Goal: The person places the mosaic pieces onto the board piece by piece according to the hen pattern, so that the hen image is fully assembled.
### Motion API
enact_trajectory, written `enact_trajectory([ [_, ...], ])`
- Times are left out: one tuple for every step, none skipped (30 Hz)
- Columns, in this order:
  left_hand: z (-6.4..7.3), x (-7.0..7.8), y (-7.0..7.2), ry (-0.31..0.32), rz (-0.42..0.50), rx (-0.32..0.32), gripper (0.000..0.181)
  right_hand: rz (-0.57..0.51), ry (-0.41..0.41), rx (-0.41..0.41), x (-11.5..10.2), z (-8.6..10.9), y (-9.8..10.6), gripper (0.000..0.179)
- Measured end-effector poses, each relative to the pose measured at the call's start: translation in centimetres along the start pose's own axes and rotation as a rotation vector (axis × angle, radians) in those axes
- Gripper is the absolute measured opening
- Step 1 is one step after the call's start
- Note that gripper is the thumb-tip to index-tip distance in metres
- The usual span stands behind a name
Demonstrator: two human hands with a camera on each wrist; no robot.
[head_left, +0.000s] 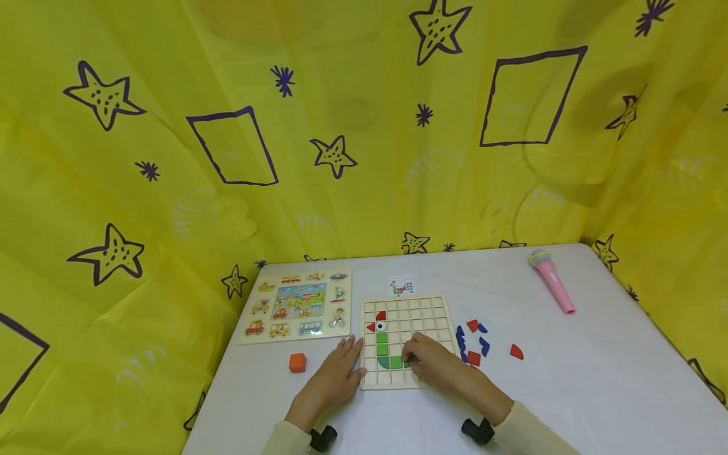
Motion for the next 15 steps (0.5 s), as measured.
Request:
enact_trajectory([
  [0.0,0.0,0.0,0.0,0.0,0.0,0.067,-0.003,0.0,0.0,0.0,0.0,0.0,0.017],
  [0.0,0.0,0.0,0.0,0.001,0.0,0.067,-0.004,0.0,0.0,0.1,-0.1,0.0,0.017],
  [-0.1,0.0,0.0,0.001,0.002,0.0,0.067,-0.005,0.0,0.0,0.1,-0.1,0.0,0.016],
  [-0.1,0.0,0.0,0.001,0.002,-0.001,0.067,-0.008,-0.003,-0.003,0.1,-0.1,0.1,0.016],
  [-0.1,0.0,-0.1,0.001,0.003,-0.003,0.067,-0.006,-0.006,-0.004,0.1,-0.1,0.1,0.016],
  [-0.1,-0.1,-0.1,0.001,0.002,-0.005,0.067,-0.003,-0.011,-0.006,0.1,-0.1,0.2,0.015],
  [-0.1,-0.1,-0.1,0.001,0.002,-0.007,0.067,-0.003,-0.015,-0.004,0.2,-0.1,0.3,0.015],
  [-0.1,-0.1,-0.2,0.001,0.004,-0.008,0.066,0.004,-0.019,-0.001,0.2,0.0,0.4,0.015],
  [-0.1,-0.1,-0.2,0.001,0.003,-0.009,0.066,0.01,-0.03,0.001,0.4,0.0,0.6,0.014],
  [-0.1,-0.1,-0.2,-0.001,0.002,-0.008,0.066,0.015,-0.041,0.008,0.6,0.0,0.9,0.013],
  [-0.1,-0.1,-0.2,-0.001,0.002,-0.008,0.066,0.023,-0.049,0.022,0.9,0.0,1.3,0.013],
  [-0.1,-0.1,-0.2,-0.001,0.002,-0.007,0.066,0.027,-0.066,0.036,1.3,-0.1,1.7,0.012],
  [-0.1,-0.1,-0.2,0.0,0.003,-0.006,0.066,0.026,-0.081,0.05,1.7,-0.1,2.3,0.011],
  [-0.1,-0.1,-0.2,0.0,0.004,-0.005,0.066,0.029,-0.095,0.064,2.1,-0.1,2.8,0.011],
  [-0.1,-0.1,-0.1,0.001,0.003,-0.005,0.066,0.028,-0.114,0.078,2.6,-0.1,3.5,0.011],
])
Point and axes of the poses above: each hand's wrist, its own z-axis away from the middle knuckle, its own y-axis out of the back of the hand, x = y × z, the point moved 6 cm from there along -z, towards the middle knuckle, and after that the axes turned 5 degrees about -y, right-handed, at the moved point
